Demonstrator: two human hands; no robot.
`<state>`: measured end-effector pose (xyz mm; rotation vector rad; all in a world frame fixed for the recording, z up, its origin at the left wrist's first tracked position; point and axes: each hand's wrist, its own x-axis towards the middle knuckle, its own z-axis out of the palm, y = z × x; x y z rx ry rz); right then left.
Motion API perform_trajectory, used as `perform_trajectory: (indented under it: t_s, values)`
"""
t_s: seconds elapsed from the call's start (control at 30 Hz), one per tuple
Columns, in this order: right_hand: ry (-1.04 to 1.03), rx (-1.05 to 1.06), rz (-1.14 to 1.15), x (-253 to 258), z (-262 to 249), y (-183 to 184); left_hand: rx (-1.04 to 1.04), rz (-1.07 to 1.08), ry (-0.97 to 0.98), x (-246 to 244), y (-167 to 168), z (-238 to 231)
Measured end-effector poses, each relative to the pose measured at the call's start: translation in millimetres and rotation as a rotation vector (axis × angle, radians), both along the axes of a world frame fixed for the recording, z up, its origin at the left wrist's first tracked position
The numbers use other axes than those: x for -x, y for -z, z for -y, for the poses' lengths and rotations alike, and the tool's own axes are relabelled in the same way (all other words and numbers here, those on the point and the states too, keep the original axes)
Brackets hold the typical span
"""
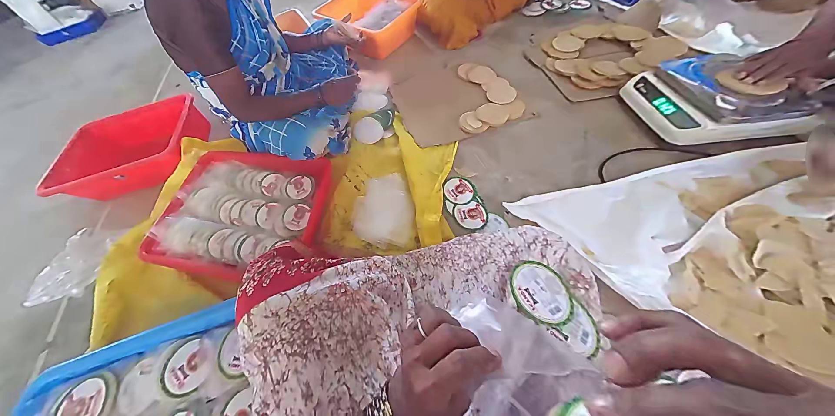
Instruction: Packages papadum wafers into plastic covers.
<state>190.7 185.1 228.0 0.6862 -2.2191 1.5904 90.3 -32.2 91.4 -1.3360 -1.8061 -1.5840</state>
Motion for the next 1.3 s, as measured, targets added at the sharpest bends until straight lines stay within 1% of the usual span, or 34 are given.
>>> perform_trajectory:
  t_s: [0.1,0.17,0.23,0.33,0.43,0.47,0.5,0.57,0.6,0.63,0.67,0.73,0.77,0.83,0.9,0.97,1.03,1.17,1.23,1.3]
  values:
    - [0.043,-0.088,-0.001,7,11,8,-0.022,0.027,0.053,-3,-3,0]
    - [0.06,-0.09,0.027,11,14,13,-0.035,0.078,0.066,-5,-6,-2]
    - [0.095,-0.037,0.076,13,16,19,-0.048,0.191,0.087,-9,-5,-3]
    - [0.144,0.105,0.182,15,19,25,-0.067,0.38,0.169,-15,-7,-4]
    - [0.226,0.204,0.272,14,29,27,-0.079,0.518,0.233,-22,-11,-2]
    - [0.26,0.196,0.271,14,32,28,-0.073,0.544,0.244,-24,-11,-1]
    - [0.302,0.144,0.239,13,34,30,-0.061,0.563,0.25,-24,-11,-1]
    - [0.411,-0.025,0.114,12,32,34,-0.035,0.599,0.253,-25,-10,0]
    - [0.447,-0.075,0.062,11,28,34,-0.029,0.607,0.245,-25,-10,0]
    - [0.46,-0.082,0.046,11,24,30,-0.031,0.611,0.229,-24,-9,1]
    - [0.436,-0.047,0.077,9,20,24,-0.038,0.606,0.202,-23,-9,1]
    - [0.263,0.065,0.233,4,9,11,-0.059,0.584,0.15,-19,-9,1]
    - [0.164,0.075,0.336,2,4,7,-0.077,0.577,0.142,-17,-9,1]
    - [0.055,-0.011,0.485,0,1,8,-0.096,0.559,0.165,-13,-10,1]
    - [0.083,-0.058,0.53,0,8,18,-0.103,0.491,0.211,-9,-12,-2]
    - [0.143,-0.06,0.482,0,13,23,-0.087,0.429,0.248,-5,-11,-3]
    - [0.19,-0.105,0.395,-2,11,20,-0.033,0.387,0.275,1,-9,-2]
    - [0.162,-0.163,0.288,-5,5,14,-0.007,0.299,0.176,3,-7,1]
    - [0.159,-0.113,0.246,-9,-2,13,-0.026,0.244,0.112,2,-9,2]
    - [0.162,0.037,0.208,-13,-11,10,-0.038,0.19,0.054,3,-11,2]
